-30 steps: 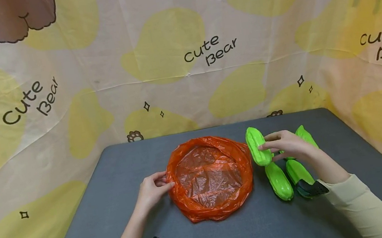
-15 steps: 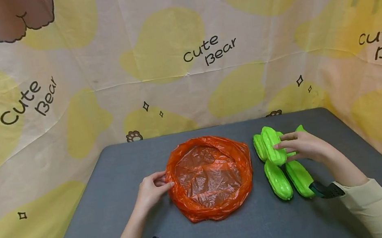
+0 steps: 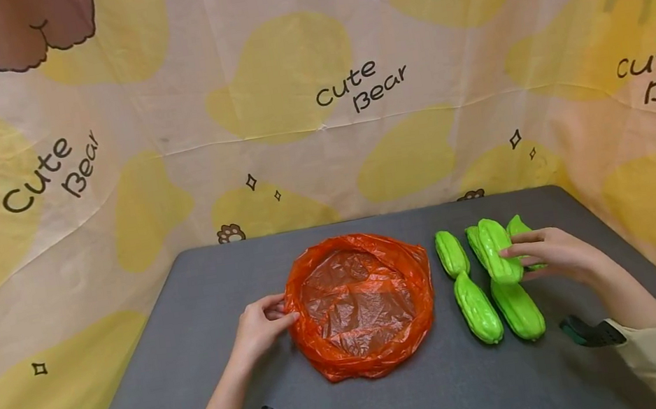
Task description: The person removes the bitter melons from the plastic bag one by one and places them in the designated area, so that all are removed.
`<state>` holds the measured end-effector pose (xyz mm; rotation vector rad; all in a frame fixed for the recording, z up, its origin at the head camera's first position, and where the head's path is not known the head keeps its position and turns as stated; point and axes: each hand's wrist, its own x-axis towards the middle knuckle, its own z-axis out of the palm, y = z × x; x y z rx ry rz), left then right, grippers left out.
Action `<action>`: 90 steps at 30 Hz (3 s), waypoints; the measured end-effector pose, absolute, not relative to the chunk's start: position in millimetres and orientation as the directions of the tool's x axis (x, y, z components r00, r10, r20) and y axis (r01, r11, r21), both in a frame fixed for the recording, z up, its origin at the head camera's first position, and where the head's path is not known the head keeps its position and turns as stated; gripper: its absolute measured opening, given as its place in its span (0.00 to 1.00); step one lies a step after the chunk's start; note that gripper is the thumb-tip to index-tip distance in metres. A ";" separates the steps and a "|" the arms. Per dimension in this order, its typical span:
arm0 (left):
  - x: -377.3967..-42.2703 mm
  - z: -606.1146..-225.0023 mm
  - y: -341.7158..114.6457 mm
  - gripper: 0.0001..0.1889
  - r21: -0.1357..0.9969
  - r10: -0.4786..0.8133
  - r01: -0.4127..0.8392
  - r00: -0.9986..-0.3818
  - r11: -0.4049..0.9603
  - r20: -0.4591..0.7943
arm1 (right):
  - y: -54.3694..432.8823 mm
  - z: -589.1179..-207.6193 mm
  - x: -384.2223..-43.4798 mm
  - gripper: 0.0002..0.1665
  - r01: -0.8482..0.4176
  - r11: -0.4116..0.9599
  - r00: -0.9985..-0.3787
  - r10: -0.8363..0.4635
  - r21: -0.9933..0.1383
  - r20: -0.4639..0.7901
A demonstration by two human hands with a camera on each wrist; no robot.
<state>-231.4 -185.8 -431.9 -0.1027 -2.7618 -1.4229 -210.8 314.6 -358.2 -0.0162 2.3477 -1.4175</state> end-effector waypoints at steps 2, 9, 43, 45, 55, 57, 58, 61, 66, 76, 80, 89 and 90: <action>-231.0 -431.2 -185.2 0.25 0.813 0.043 0.071 -0.997 0.579 0.057 | 318.7 -359.2 -208.9 0.51 0.195 0.478 -0.922 -0.208 -0.857 -0.326; -230.1 -431.2 -184.6 0.25 0.814 0.047 0.066 -0.998 0.577 0.048 | 332.7 -363.7 -200.6 0.49 0.184 0.500 -0.925 -0.204 -0.846 -0.321; -230.1 -430.9 -185.4 0.25 0.811 0.042 0.064 -0.998 0.582 0.049 | 386.5 -398.1 -178.5 0.47 0.310 0.503 -0.866 -0.200 -0.807 -0.458; -230.1 -430.6 -185.1 0.25 0.811 0.042 0.063 -0.998 0.582 0.048 | 388.3 -400.8 -178.0 0.48 0.318 0.507 -0.860 -0.200 -0.801 -0.469; -231.2 -430.3 -185.4 0.25 0.810 0.050 0.070 -0.997 0.583 0.051 | 394.3 -411.0 -178.5 0.48 0.367 0.478 -0.835 -0.209 -0.798 -0.509; -231.0 -430.0 -185.6 0.25 0.811 0.049 0.071 -0.997 0.580 0.052 | 394.7 -411.5 -178.7 0.49 0.373 0.480 -0.833 -0.204 -0.794 -0.515; -230.7 -429.7 -185.8 0.25 0.813 0.046 0.068 -0.998 0.578 0.051 | 394.9 -412.0 -178.9 0.49 0.373 0.482 -0.833 -0.204 -0.793 -0.515; -230.5 -429.6 -186.1 0.26 0.810 0.048 0.072 -0.997 0.581 0.054 | 394.7 -412.9 -179.0 0.49 0.374 0.489 -0.831 -0.200 -0.788 -0.519; -230.4 -429.5 -186.1 0.26 0.808 0.047 0.071 -0.997 0.585 0.053 | 393.3 -415.8 -178.3 0.50 0.394 0.493 -0.820 -0.193 -0.775 -0.539; -230.5 -429.9 -186.9 0.26 0.806 0.046 0.071 -0.997 0.587 0.054 | 396.2 -421.9 -179.2 0.49 0.380 0.516 -0.824 -0.189 -0.768 -0.534; -230.3 -429.7 -186.8 0.25 0.805 0.043 0.070 -0.998 0.589 0.055 | 396.2 -421.7 -178.8 0.49 0.370 0.513 -0.819 -0.212 -0.774 -0.533; -231.0 -430.3 -187.4 0.26 0.805 0.049 0.081 -0.997 0.588 0.065 | 397.6 -422.2 -179.3 0.48 0.356 0.503 -0.814 -0.248 -0.787 -0.526; -230.9 -430.2 -187.5 0.26 0.804 0.051 0.084 -0.996 0.588 0.067 | 397.7 -422.4 -179.4 0.48 0.360 0.501 -0.812 -0.246 -0.787 -0.528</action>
